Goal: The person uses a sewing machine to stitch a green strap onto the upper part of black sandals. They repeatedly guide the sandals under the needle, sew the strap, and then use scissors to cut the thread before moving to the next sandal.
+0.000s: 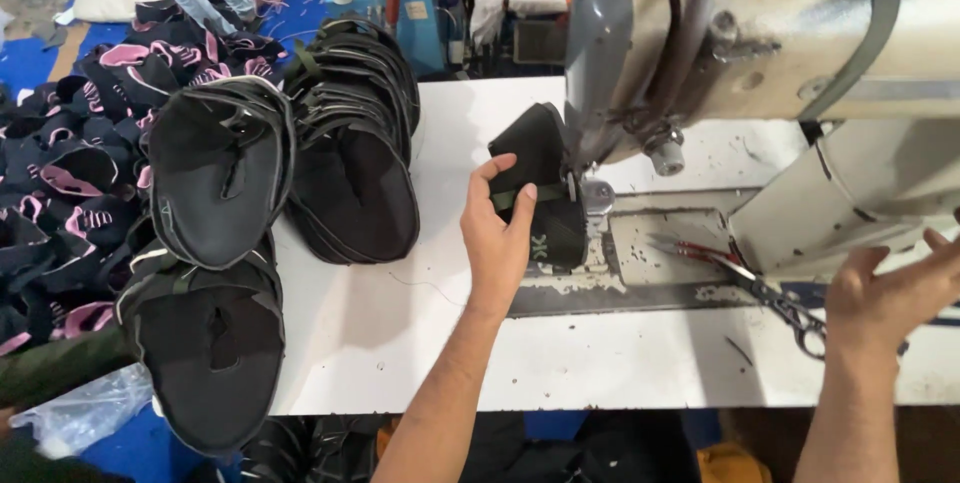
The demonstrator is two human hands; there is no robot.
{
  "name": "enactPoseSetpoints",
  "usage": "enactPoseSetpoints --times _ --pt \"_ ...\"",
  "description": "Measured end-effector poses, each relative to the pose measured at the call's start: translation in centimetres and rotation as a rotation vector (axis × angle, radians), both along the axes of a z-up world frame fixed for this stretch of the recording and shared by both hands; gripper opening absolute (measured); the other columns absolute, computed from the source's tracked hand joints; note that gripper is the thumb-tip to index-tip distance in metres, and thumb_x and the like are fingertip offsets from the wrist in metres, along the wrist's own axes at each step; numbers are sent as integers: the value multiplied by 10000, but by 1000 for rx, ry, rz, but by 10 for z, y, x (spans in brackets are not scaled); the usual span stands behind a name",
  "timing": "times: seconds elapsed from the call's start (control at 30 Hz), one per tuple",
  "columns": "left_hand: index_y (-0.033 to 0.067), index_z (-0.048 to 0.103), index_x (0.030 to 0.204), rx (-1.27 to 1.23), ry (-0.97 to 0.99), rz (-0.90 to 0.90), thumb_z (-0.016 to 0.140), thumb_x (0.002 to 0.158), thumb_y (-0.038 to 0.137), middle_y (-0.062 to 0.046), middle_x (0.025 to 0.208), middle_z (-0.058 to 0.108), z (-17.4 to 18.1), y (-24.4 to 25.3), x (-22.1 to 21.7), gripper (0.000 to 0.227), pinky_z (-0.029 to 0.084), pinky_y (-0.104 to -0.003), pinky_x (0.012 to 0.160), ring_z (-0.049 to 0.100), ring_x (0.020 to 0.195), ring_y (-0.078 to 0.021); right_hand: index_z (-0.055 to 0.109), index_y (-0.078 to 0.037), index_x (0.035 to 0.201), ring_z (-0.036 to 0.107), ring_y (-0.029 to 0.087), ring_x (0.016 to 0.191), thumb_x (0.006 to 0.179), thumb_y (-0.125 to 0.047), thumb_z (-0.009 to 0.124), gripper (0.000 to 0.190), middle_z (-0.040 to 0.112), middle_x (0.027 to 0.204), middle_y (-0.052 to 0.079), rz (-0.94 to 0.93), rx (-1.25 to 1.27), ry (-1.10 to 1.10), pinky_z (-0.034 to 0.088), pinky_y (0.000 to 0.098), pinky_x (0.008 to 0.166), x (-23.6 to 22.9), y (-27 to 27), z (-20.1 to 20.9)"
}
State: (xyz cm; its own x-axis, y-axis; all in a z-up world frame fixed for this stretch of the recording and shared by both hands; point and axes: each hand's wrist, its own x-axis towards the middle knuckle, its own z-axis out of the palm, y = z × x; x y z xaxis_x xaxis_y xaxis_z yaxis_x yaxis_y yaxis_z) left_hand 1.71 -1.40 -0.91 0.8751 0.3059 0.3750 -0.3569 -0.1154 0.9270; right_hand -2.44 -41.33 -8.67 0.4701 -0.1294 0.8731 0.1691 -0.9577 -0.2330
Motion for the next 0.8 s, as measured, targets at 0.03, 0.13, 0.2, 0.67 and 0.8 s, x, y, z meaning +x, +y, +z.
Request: enactPoseSetpoints --times 0.03,0.13,0.2,0.67,0.8 --pt "21 606 1263 36 -16 9 692 940 73 -116 1194 698 1 1 0 339 520 -322 965 680 1078 -225 365 109 1445 511 417 1163 933 151 586 558 496 1303 285 -75 -18 34 493 486 1016 4 -16 -12" --pt "26 627 1233 119 -31 -6 703 932 85 -121 1184 709 6 11 -4 315 517 -335 971 690 1092 -241 444 115 1350 573 403 1080 963 125 607 420 557 1199 275 -140 49 96 502 514 960 2 -16 -7" --pt "30 639 1212 164 -41 -40 712 929 95 -116 1172 713 13 18 -4 300 518 -339 967 693 1089 -244 464 132 1332 602 408 1078 954 130 586 397 573 1175 296 -136 132 113 519 514 929 -1 -4 10" --pt "96 663 1213 672 13 -805 772 825 259 -124 1194 719 35 41 141 435 503 -391 988 685 1137 -308 458 -153 1245 464 167 1376 815 -21 629 481 529 1360 21 1091 1316 574 382 310 1111 -41 258 27" --pt "123 721 1094 1053 215 -553 773 786 456 -150 1069 735 54 59 70 457 523 -436 903 696 1027 -345 547 -96 1204 485 137 1095 935 -194 646 302 546 1146 16 980 1440 583 402 273 922 21 198 59"
